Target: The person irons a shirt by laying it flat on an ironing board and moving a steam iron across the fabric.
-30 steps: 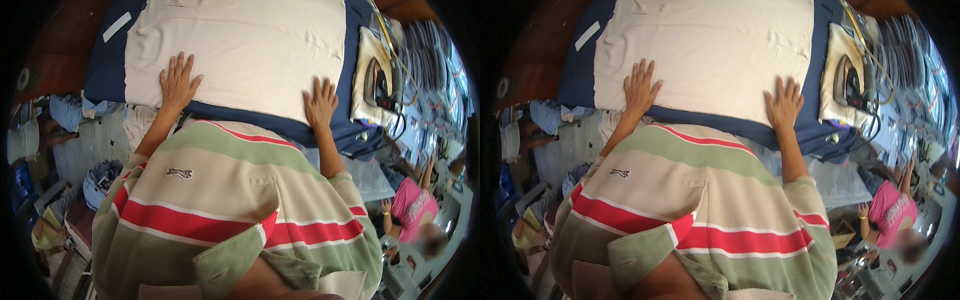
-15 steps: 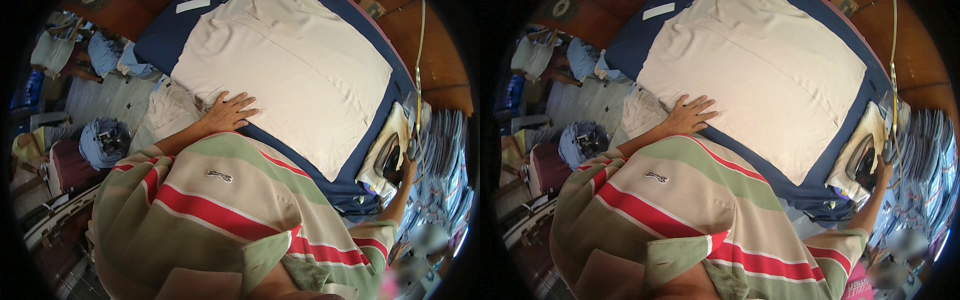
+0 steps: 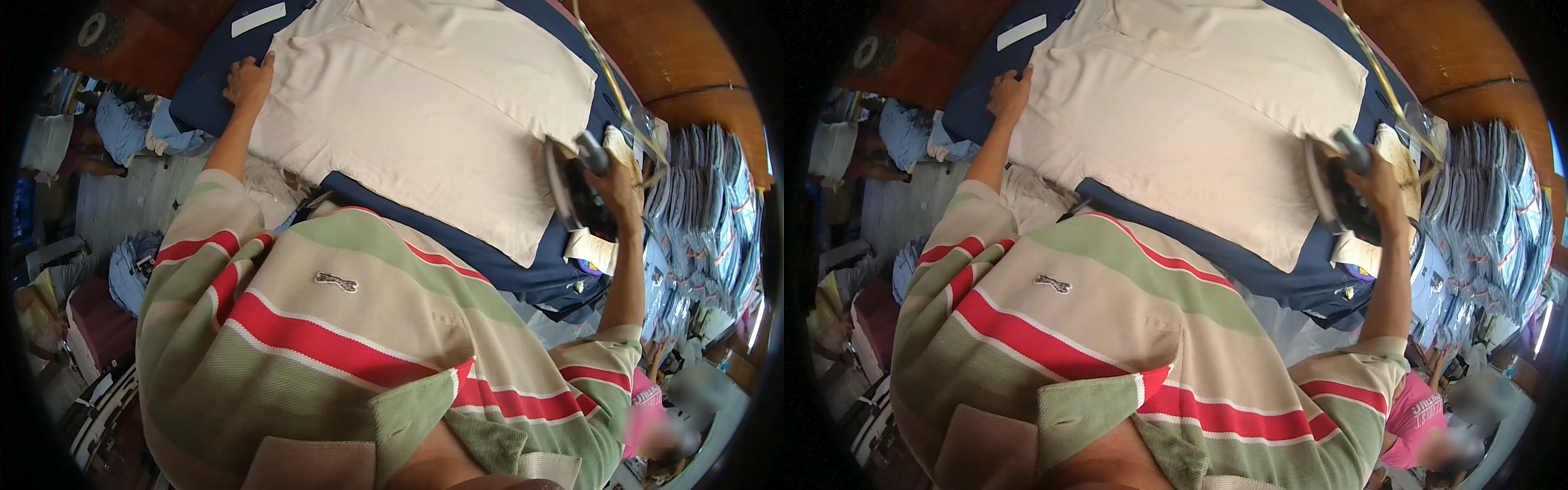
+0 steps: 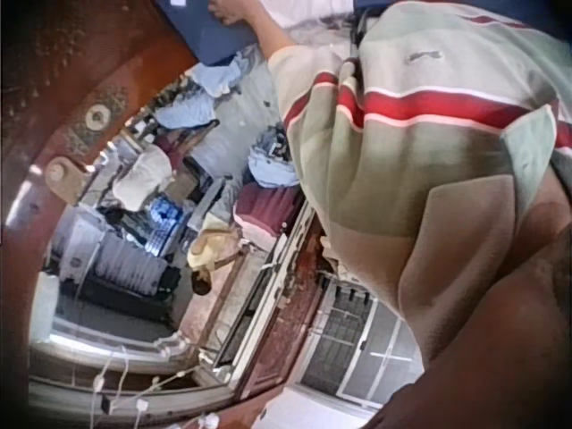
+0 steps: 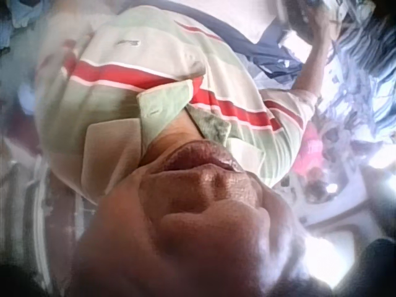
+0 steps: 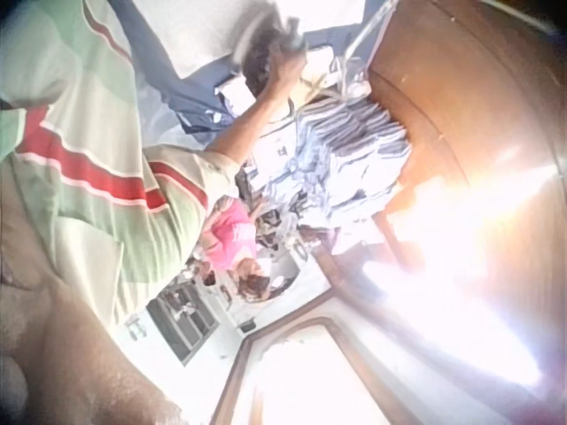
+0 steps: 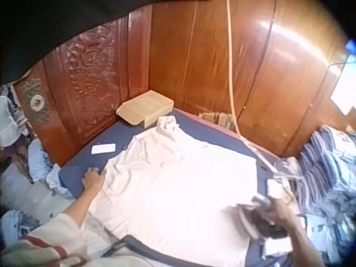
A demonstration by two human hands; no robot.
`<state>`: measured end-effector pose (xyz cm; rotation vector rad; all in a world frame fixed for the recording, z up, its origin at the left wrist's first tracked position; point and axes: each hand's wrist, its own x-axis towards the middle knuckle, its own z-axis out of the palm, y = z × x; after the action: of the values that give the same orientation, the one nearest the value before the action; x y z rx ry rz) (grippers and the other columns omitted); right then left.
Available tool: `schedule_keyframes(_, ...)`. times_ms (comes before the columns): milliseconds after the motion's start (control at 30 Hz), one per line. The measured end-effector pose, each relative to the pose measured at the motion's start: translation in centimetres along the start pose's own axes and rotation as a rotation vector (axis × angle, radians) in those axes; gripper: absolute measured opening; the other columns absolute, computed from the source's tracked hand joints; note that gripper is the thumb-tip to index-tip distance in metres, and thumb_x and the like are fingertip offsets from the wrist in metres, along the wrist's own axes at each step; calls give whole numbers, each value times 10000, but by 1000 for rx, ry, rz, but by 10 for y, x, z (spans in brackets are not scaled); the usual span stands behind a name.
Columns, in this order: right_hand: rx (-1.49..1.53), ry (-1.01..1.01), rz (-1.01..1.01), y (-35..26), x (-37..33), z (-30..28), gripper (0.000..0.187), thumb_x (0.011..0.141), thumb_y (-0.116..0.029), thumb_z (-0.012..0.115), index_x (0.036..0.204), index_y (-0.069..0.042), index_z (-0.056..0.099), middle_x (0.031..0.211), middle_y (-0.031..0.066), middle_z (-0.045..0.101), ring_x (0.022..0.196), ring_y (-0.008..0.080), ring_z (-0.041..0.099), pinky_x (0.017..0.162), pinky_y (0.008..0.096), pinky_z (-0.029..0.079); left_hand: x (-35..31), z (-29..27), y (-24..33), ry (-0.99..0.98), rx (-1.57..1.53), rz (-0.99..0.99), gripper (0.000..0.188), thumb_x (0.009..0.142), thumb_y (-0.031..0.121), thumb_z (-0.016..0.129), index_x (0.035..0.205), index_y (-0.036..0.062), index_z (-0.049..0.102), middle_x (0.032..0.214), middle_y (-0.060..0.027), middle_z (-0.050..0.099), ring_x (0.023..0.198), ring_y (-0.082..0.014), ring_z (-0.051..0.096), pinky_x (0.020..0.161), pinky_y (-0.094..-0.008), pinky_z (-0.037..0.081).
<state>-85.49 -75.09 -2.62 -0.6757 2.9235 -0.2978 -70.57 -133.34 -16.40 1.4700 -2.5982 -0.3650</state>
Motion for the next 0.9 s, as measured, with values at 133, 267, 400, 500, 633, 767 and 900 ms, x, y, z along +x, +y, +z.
schedule_keyframes(133,183,-258,8,-78,20,34,449,661,-165,666,1063,-1,553,878,239,633,852,350,634,743,392,483,23,16,20,28,105,169,414,859,450,489,1102,122,558,1207,-143,531,1132,-320,499,898,-523,381)
schedule_keyframes(267,229,-187,-70,-145,42,68,451,659,-209,678,1027,21,551,862,244,624,844,353,622,741,395,474,37,19,-12,152,-8,280,240,902,313,451,974,89,501,823,-149,658,831,-359,627,765,-501,440)
schedule_keyframes(400,242,-199,-234,-238,71,90,450,662,-245,670,998,32,557,880,263,616,859,384,609,755,400,464,32,24,-33,148,35,336,241,895,320,466,966,93,506,840,-153,655,824,-355,623,732,-498,443)
schedule_keyframes(500,207,-173,-379,-292,106,104,463,653,-276,663,986,31,571,891,272,613,865,388,608,762,405,465,26,23,-22,130,-31,328,229,879,303,489,964,91,511,902,-177,628,854,-355,606,734,-485,444)
schedule_keyframes(633,220,-189,-379,-332,124,114,459,646,-279,661,976,29,579,882,274,615,862,395,608,757,412,470,14,11,-17,164,-120,315,259,859,239,506,1066,83,498,1000,-213,604,930,-352,588,788,-502,434)
schedule_keyframes(767,198,-240,-374,-330,85,115,445,655,-268,653,975,29,569,861,265,621,852,398,610,751,418,474,-29,11,-38,432,-180,833,318,818,381,581,992,117,546,925,-70,633,888,-281,585,782,-442,394)
schedule_keyframes(900,143,-444,-322,-316,8,95,429,677,-201,636,1031,16,530,850,261,624,825,391,621,747,424,480,-155,6,-68,58,-238,1123,428,733,452,652,1010,132,583,971,-18,588,937,-193,546,950,-429,288)
